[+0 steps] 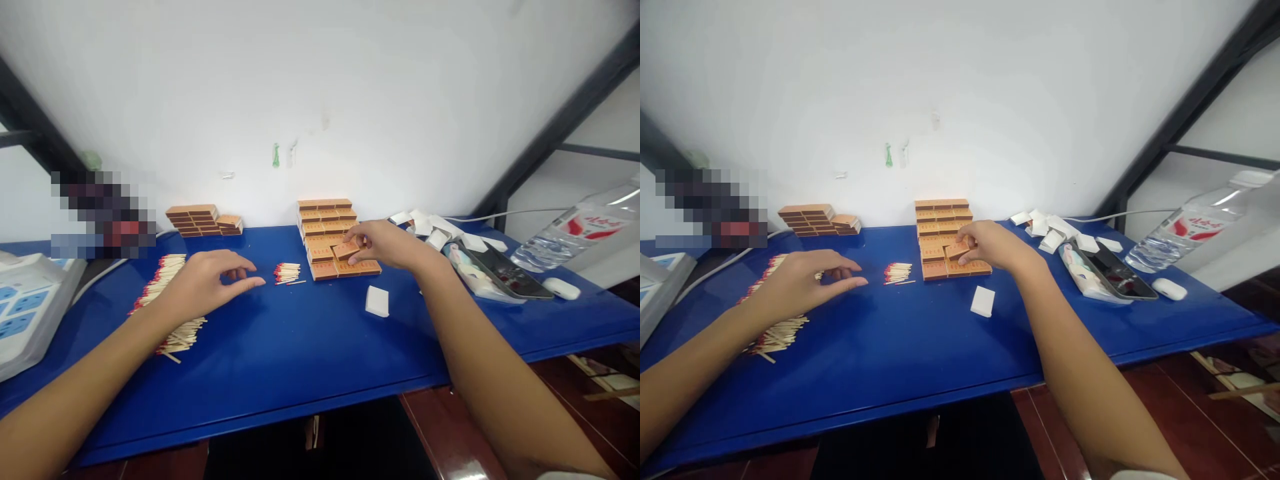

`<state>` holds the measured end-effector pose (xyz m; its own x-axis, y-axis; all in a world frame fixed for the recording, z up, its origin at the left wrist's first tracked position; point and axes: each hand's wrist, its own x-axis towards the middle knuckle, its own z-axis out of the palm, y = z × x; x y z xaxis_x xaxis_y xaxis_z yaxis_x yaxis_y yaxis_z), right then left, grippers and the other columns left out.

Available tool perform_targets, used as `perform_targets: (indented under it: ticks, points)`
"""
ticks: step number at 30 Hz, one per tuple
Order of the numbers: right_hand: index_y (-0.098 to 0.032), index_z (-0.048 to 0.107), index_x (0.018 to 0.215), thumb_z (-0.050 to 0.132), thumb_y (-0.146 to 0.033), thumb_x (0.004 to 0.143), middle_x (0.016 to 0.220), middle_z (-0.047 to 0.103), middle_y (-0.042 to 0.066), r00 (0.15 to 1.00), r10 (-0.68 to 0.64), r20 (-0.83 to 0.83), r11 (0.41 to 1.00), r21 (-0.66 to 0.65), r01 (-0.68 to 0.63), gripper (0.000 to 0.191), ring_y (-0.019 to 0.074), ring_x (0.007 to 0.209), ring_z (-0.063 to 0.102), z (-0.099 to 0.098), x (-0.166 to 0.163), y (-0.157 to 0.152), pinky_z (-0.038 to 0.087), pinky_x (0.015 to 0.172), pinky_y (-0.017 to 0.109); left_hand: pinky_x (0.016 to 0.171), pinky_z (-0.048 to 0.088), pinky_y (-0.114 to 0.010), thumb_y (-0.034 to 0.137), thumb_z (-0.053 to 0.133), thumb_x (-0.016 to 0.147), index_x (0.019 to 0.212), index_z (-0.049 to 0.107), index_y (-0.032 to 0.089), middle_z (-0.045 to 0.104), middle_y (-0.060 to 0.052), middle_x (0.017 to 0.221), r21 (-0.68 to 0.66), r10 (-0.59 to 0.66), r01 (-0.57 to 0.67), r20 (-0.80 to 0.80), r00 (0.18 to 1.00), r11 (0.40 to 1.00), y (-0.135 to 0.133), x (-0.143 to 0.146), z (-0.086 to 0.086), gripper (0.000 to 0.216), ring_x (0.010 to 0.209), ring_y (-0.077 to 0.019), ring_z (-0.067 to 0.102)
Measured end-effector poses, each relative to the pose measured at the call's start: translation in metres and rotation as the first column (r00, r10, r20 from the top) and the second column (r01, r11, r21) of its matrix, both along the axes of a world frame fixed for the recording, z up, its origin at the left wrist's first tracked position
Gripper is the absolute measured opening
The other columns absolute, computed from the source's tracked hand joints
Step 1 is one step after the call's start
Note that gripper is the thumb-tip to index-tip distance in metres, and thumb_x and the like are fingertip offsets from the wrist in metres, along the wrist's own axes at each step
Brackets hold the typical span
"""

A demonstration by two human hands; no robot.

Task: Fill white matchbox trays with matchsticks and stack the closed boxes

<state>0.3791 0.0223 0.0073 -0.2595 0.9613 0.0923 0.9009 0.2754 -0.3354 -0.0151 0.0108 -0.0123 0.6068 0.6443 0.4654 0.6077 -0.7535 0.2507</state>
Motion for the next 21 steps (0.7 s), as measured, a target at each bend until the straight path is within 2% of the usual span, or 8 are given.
perform_targets:
  ticks: [3,10,13,15,18,21]
  points:
    - [-0.021,0.072,0.115,0.088,-0.036,0.079,0.091,0.071,0.002,1.000,-0.007,-0.019,1.000,-0.023,0.007,0.042,0.0208,0.081,0.065,-0.005,-0.007,0.000,0.042,0.070,0.031,0.070,0.051,-0.026,0.050,0.071,0.098,0.101,0.081,0.021,0.079,-0.001,0.085,0.035,0.023,-0.023,-0.010,1.000,0.999,0.005,-0.005,0.000,0.031,0.073,-0.0146,0.069]
    - [-0.021,0.070,0.111,0.084,-0.036,0.084,0.087,0.072,0.001,0.999,0.002,-0.039,1.000,0.004,-0.002,0.033,0.0190,0.075,0.064,-0.007,-0.011,-0.002,0.041,0.065,0.031,0.068,0.050,-0.026,0.050,0.068,0.098,0.100,0.083,0.022,0.080,-0.001,0.084,-0.046,0.042,-0.045,-0.048,0.998,0.998,0.007,-0.007,0.000,0.032,0.072,-0.0149,0.069]
    - [-0.021,0.070,0.106,0.083,-0.039,0.086,0.085,0.071,0.002,0.999,-0.032,-0.032,0.996,0.084,0.034,0.030,0.0185,0.073,0.061,-0.001,-0.014,-0.007,0.039,0.065,0.031,0.069,0.050,-0.026,0.052,0.067,0.098,0.100,0.083,0.021,0.080,-0.001,0.084,-0.055,0.048,-0.051,-0.060,0.997,0.997,0.007,-0.007,0.000,0.034,0.072,-0.0158,0.069]
    - [-0.020,0.070,0.099,0.077,-0.038,0.091,0.082,0.070,0.002,0.998,-0.045,-0.052,0.978,0.202,0.055,0.021,0.0181,0.072,0.059,0.003,-0.025,-0.013,0.038,0.066,0.031,0.069,0.050,-0.027,0.052,0.067,0.098,0.101,0.083,0.021,0.080,-0.002,0.085,-0.061,0.059,-0.064,-0.073,0.996,0.996,0.010,-0.009,0.000,0.035,0.072,-0.0164,0.070]
    - [-0.020,0.069,0.088,0.067,-0.033,0.099,0.084,0.069,0.004,0.992,0.058,-0.116,0.942,0.336,-0.016,0.017,0.0175,0.076,0.059,-0.001,-0.057,-0.022,0.038,0.068,0.031,0.069,0.049,-0.027,0.052,0.067,0.098,0.102,0.083,0.021,0.080,-0.002,0.084,-0.070,0.092,-0.099,-0.091,0.992,0.993,0.015,-0.014,0.001,0.035,0.072,-0.0166,0.069]
    - [-0.020,0.072,0.096,0.068,-0.026,0.099,0.092,0.070,0.006,0.957,0.278,-0.081,0.924,0.294,-0.244,0.008,0.0194,0.089,0.061,-0.011,-0.093,-0.027,0.041,0.076,0.031,0.068,0.048,-0.028,0.052,0.067,0.097,0.100,0.082,0.020,0.079,-0.002,0.083,-0.061,0.126,-0.133,-0.099,0.987,0.989,0.018,-0.019,0.003,0.036,0.071,-0.0167,0.068]
